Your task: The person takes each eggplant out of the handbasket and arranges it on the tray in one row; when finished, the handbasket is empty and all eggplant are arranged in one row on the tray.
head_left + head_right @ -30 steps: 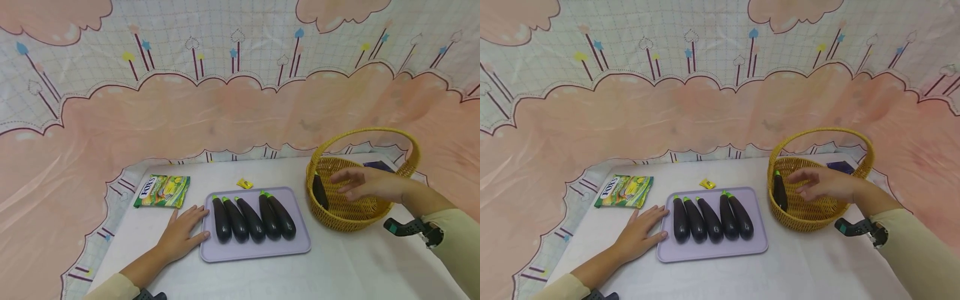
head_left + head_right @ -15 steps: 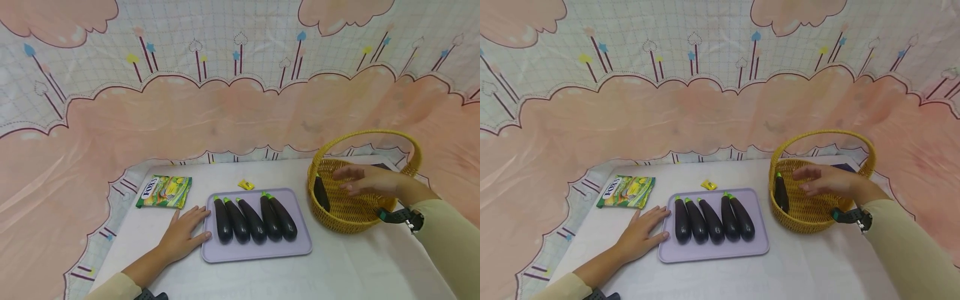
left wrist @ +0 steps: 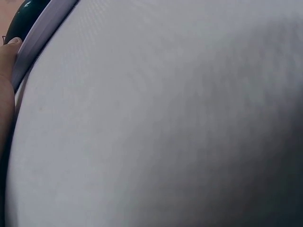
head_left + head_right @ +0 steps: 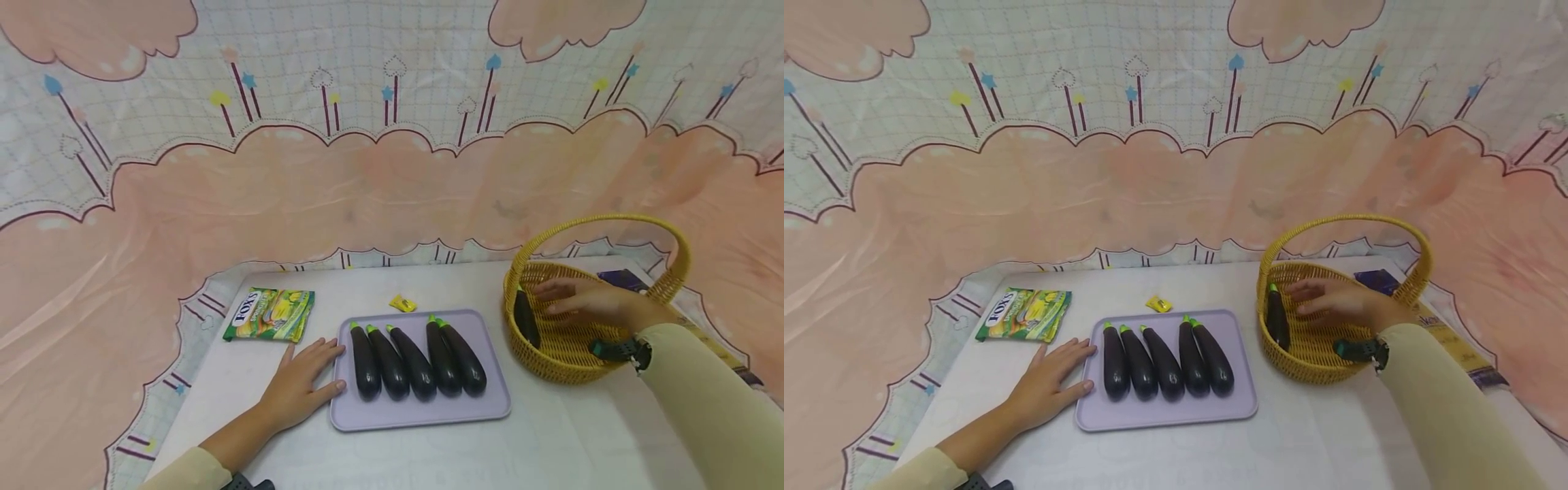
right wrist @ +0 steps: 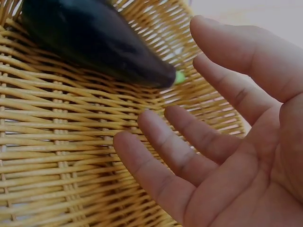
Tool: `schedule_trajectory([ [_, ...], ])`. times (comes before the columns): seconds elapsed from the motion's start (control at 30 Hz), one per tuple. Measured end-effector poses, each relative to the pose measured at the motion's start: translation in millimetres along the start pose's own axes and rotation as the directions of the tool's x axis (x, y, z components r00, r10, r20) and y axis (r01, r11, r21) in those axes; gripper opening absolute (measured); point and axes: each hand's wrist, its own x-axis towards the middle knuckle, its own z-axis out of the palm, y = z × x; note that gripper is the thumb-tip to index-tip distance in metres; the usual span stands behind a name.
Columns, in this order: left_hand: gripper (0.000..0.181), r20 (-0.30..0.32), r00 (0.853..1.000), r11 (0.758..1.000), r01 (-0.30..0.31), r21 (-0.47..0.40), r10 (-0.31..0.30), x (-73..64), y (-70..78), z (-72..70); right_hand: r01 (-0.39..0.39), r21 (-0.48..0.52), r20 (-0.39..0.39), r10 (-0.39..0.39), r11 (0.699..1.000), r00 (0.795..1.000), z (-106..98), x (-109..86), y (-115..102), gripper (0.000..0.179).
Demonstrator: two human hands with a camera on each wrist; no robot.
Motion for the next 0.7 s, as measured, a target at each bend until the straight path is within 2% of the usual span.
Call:
schedule_trajectory([
  [0.3, 0.069, 0.002, 1.000, 1.000, 0.000, -0.004, 0.000, 0.1, -1.0, 0.8, -0.042, 0.008, 0.094, 0.041, 0.999, 0.995, 10.0, 16.9, 4.9, 0.065],
  [0.5, 0.068, 0.003, 1.000, 1.000, 0.003, -0.007, -0.003, -0.2, 0.8, -0.5, -0.043, -0.019, 0.084, 0.044, 0.999, 0.995, 18.8, 24.0, 3.1, 0.073],
  [0.7, 0.068, 0.009, 1.000, 1.000, 0.010, -0.008, -0.009, 0.4, 0.5, -0.2, -0.021, -0.017, 0.048, 0.022, 1.000, 0.999, 24.5, 28.5, 2.8, 0.068],
])
